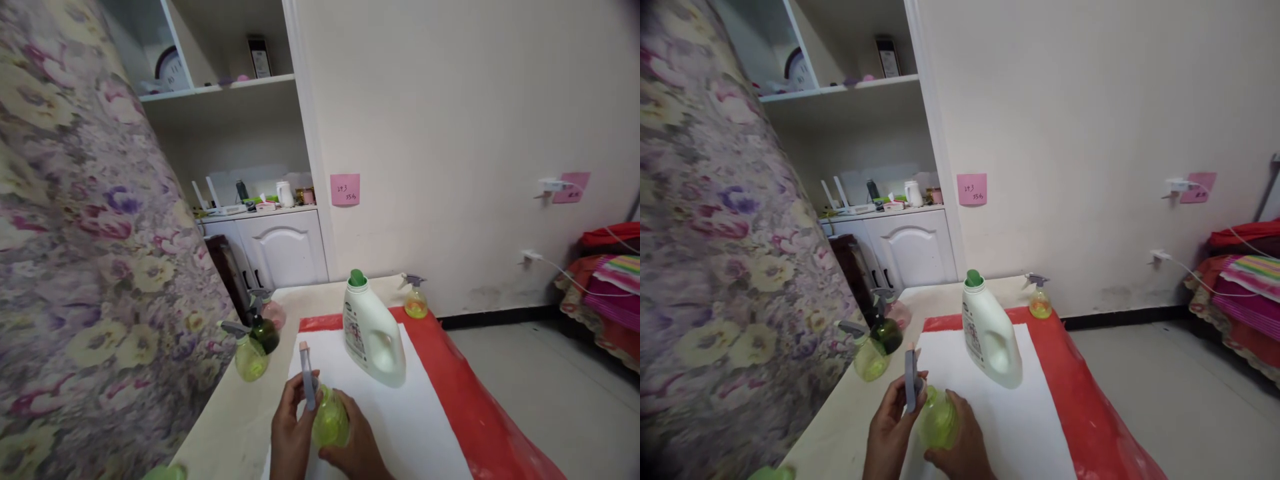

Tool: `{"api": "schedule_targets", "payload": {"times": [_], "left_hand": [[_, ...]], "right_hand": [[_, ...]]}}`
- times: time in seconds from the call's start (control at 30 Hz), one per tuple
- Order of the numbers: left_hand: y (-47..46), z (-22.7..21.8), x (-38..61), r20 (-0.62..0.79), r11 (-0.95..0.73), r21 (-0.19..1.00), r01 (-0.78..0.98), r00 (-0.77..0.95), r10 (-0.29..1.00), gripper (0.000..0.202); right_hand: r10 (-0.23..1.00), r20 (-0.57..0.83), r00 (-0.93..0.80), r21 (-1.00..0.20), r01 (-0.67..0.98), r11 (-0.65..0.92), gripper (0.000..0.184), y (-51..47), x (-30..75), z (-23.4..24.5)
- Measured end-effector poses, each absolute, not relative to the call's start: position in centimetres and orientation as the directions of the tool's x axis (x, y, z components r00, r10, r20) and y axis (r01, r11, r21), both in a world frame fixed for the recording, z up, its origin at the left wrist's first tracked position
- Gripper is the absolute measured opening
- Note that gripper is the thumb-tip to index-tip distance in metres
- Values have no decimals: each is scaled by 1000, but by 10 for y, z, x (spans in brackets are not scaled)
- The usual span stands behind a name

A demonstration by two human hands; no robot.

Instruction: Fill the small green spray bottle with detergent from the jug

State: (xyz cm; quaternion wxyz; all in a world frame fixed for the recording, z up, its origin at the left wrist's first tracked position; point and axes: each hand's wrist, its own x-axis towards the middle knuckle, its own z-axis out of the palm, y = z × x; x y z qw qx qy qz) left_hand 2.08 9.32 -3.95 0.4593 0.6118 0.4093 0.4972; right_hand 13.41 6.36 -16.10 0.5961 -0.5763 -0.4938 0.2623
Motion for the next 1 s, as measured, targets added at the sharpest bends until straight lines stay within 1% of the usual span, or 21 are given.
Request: {"api": "schedule_targets", "payload": {"times": [0.07, 0.17, 0.33, 0.5, 0.57, 0.67, 0.8, 0.9, 1.0], "left_hand": [[97, -50, 20, 226, -244, 967, 75, 189, 956, 38], [98, -54, 19, 181, -193, 980, 48, 190, 965, 39], [88, -44, 16, 141, -151, 987, 49, 176, 974, 43], [76, -33, 6, 103, -118, 991, 64, 201, 974, 48], [72, -31, 0, 110, -124, 991, 51, 214, 971, 49], [67, -31, -8, 151, -161, 987, 25, 231, 961, 49], [62, -37, -15, 157, -168, 986, 25, 236, 959, 44], [56, -39, -15, 137, -138, 990, -10, 227, 964, 45], [48, -35, -13, 96, -85, 995, -55, 225, 970, 48]], "right_hand": [[899, 242, 364, -958, 238, 162, 92, 62, 134, -159], [911, 218, 350, -962, 234, 140, 92, 60, 134, -155], [903, 304, 305, -944, 221, 244, 90, 57, 135, -148], [908, 338, 249, -936, 192, 296, 89, 46, 132, -138], [896, 370, 245, -924, 194, 329, 89, 40, 130, -136], [859, 451, 241, -885, 246, 396, 94, 30, 132, -139], [810, 557, 184, -799, 384, 463, 95, 19, 141, -152], [793, 588, 158, -751, 470, 463, 93, 12, 146, -159], [788, 597, 152, -733, 502, 459, 90, 6, 144, -160]]}}
